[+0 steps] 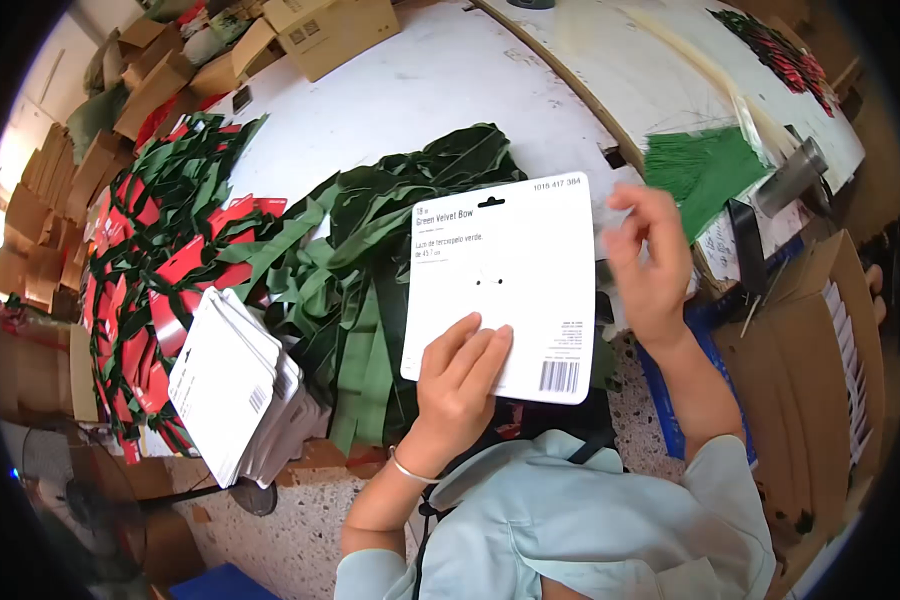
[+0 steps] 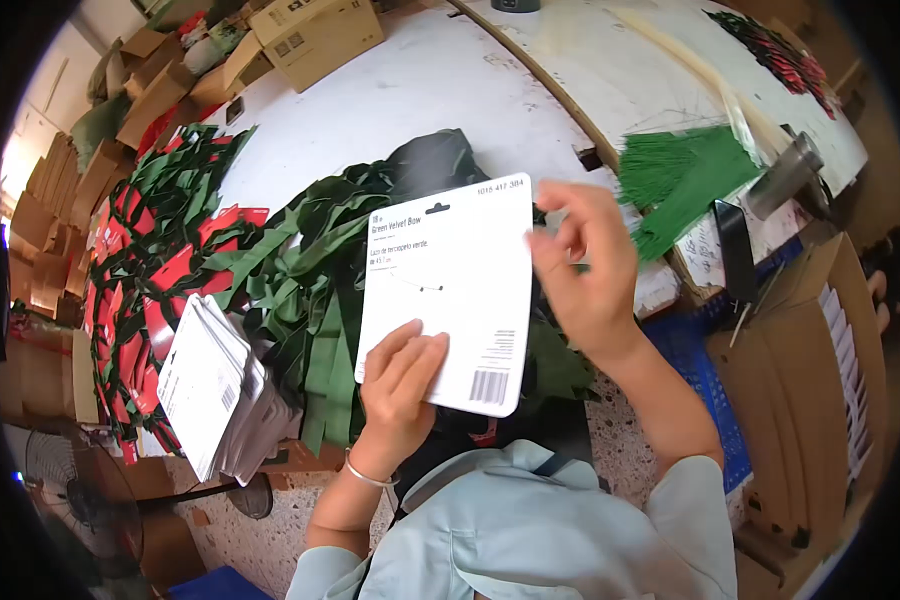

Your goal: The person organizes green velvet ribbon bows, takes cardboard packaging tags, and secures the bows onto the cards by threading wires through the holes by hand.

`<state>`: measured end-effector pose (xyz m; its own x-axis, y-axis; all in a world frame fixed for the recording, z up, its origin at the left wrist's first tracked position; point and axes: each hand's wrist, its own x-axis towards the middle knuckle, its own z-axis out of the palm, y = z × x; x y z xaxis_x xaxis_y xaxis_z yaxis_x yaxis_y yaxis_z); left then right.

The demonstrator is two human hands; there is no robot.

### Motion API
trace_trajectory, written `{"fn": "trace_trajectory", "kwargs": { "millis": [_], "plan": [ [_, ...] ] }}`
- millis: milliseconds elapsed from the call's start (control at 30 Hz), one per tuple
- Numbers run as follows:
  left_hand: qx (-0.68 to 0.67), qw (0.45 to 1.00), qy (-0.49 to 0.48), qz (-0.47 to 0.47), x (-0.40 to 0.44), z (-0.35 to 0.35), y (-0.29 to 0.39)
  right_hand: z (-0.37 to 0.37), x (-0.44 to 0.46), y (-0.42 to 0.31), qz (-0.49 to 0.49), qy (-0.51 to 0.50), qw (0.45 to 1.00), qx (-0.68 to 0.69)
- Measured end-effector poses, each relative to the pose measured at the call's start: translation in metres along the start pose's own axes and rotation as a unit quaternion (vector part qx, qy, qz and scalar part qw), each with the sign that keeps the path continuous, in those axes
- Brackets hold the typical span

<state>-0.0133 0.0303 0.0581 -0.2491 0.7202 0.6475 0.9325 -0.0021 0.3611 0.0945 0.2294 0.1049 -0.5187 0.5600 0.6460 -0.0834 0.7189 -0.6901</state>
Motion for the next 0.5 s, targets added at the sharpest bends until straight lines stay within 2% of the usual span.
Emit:
{"fn": "trace_trajectory", "kwargs": {
  "millis": [67, 133, 233, 367, 500],
  "plan": [
    [0.019, 0.999, -0.033, 0.018, -0.003, 0.017, -0.004, -0.003, -0.009, 0.0, -0.129, -0.101, 0.974, -0.156],
    [0.012, 0.999, -0.032, 0.014, -0.006, 0.033, -0.006, 0.008, -0.02, 0.005, -0.12, -0.218, 0.952, -0.177],
    [0.02, 0.999, -0.038, 0.008, -0.013, 0.049, -0.01, 0.038, -0.022, 0.021, -0.101, -0.298, 0.938, -0.147],
    [0.033, 0.998, -0.051, 0.035, -0.012, 0.043, -0.014, 0.077, -0.017, 0.037, -0.224, -0.283, 0.919, -0.157],
    [0.056, 0.998, -0.025, 0.026, -0.013, 0.029, -0.01, 0.093, -0.007, 0.027, -0.215, -0.218, 0.952, -0.033]
  ]
}}
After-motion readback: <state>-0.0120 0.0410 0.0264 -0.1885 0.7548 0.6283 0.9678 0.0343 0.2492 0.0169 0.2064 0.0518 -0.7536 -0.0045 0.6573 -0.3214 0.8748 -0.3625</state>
